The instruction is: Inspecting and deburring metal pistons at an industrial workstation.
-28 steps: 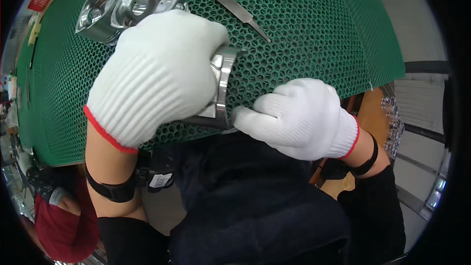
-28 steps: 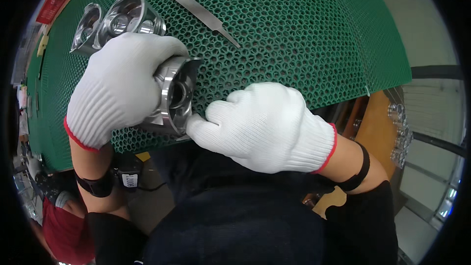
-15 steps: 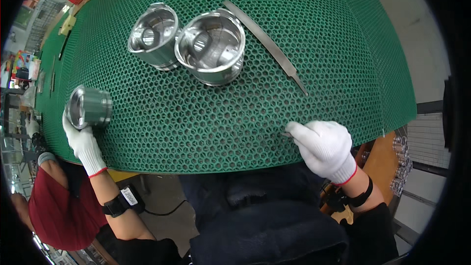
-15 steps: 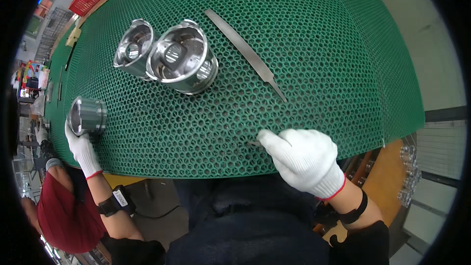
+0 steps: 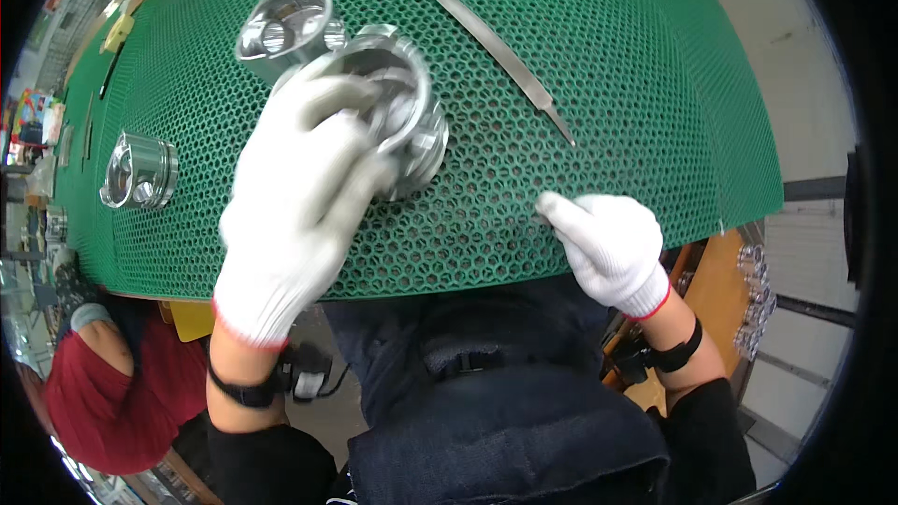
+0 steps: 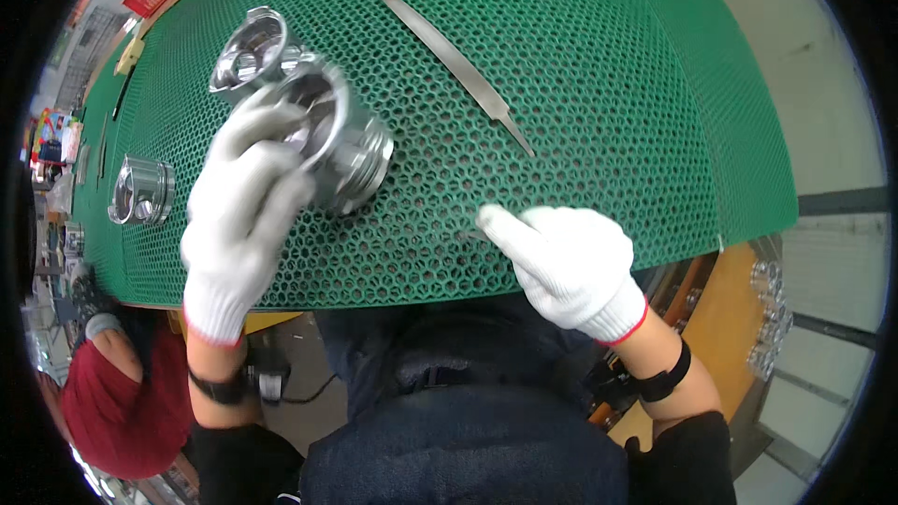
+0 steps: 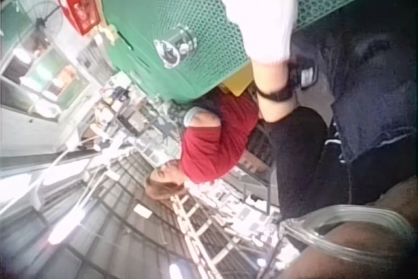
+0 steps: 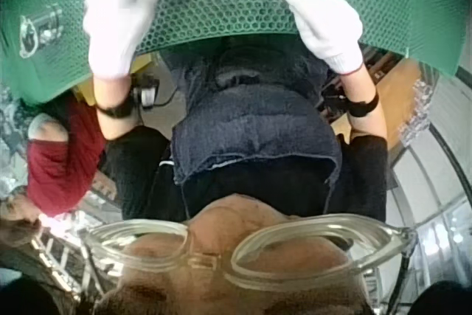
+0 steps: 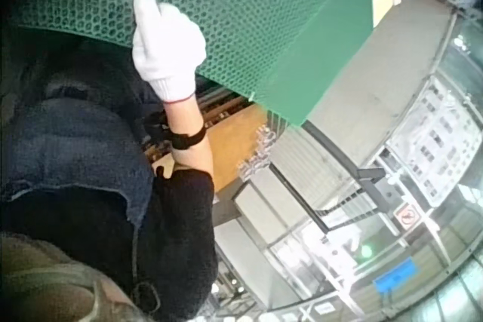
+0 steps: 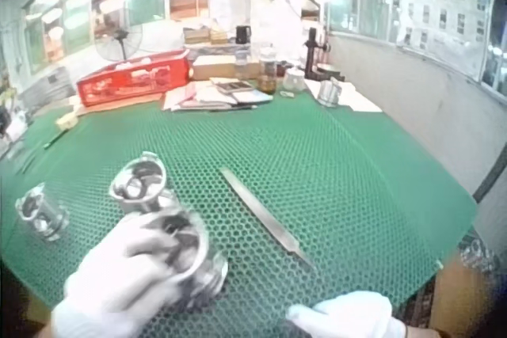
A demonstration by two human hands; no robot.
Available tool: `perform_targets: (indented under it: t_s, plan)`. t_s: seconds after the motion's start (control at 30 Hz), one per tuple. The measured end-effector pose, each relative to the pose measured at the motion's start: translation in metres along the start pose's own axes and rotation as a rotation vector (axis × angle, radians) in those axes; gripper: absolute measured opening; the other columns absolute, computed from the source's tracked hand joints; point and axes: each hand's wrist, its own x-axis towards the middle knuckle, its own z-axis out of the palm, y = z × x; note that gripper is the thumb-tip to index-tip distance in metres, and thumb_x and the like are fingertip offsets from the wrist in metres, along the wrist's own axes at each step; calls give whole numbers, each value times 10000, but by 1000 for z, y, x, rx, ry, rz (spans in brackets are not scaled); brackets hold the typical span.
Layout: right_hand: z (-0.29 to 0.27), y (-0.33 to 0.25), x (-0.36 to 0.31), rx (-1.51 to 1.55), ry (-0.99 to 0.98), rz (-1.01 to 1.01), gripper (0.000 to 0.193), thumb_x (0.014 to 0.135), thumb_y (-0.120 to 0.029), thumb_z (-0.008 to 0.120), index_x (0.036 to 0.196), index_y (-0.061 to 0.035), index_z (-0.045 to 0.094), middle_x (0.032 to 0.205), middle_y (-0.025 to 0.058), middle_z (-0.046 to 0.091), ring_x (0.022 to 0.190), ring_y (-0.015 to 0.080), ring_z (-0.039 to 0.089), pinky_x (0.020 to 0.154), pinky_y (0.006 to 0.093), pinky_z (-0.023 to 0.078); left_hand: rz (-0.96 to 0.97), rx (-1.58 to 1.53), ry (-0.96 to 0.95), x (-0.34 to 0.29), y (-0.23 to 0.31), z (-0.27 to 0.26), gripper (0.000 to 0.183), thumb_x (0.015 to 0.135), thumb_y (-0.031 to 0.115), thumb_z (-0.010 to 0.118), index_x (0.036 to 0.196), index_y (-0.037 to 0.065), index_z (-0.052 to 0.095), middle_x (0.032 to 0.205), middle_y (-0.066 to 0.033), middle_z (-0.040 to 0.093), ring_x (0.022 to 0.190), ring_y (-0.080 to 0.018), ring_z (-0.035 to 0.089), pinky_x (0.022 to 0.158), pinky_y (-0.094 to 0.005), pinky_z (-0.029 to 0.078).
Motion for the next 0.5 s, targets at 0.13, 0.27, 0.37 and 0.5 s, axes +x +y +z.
perform_targets:
  t_s: [0.13,0.27,0.37,0.5]
  plan:
    - [6,-1,21,353,171,98,335,833,-28,658,1154,-121,675,919,82,662,675,250,654,590,321,537,-150,-91,154,-25,24,-14,131,785,31,676,912,23,645,1142,-193,599,1102,-333,584,949,-415,479]
    - [-3,-18,53,189,145,-84,331,814,-49,654,1122,-170,673,775,26,577,614,201,621,523,300,516,-70,-77,193,-11,18,5,106,765,41,685,859,26,637,865,-133,590,843,-282,585,756,-375,487]
    - [0,-16,63,-43,62,-155,266,792,-106,641,1049,-177,653,732,3,530,584,183,620,482,304,499,-145,-92,116,-8,31,4,103,745,26,690,823,27,622,796,-124,574,795,-285,587,731,-373,489]
    - [4,-30,59,-89,174,-174,305,778,-93,645,1073,-162,685,696,13,541,541,198,590,481,319,485,-85,-29,149,-26,44,6,147,697,32,722,801,46,619,790,-126,567,801,-324,593,739,-406,493]
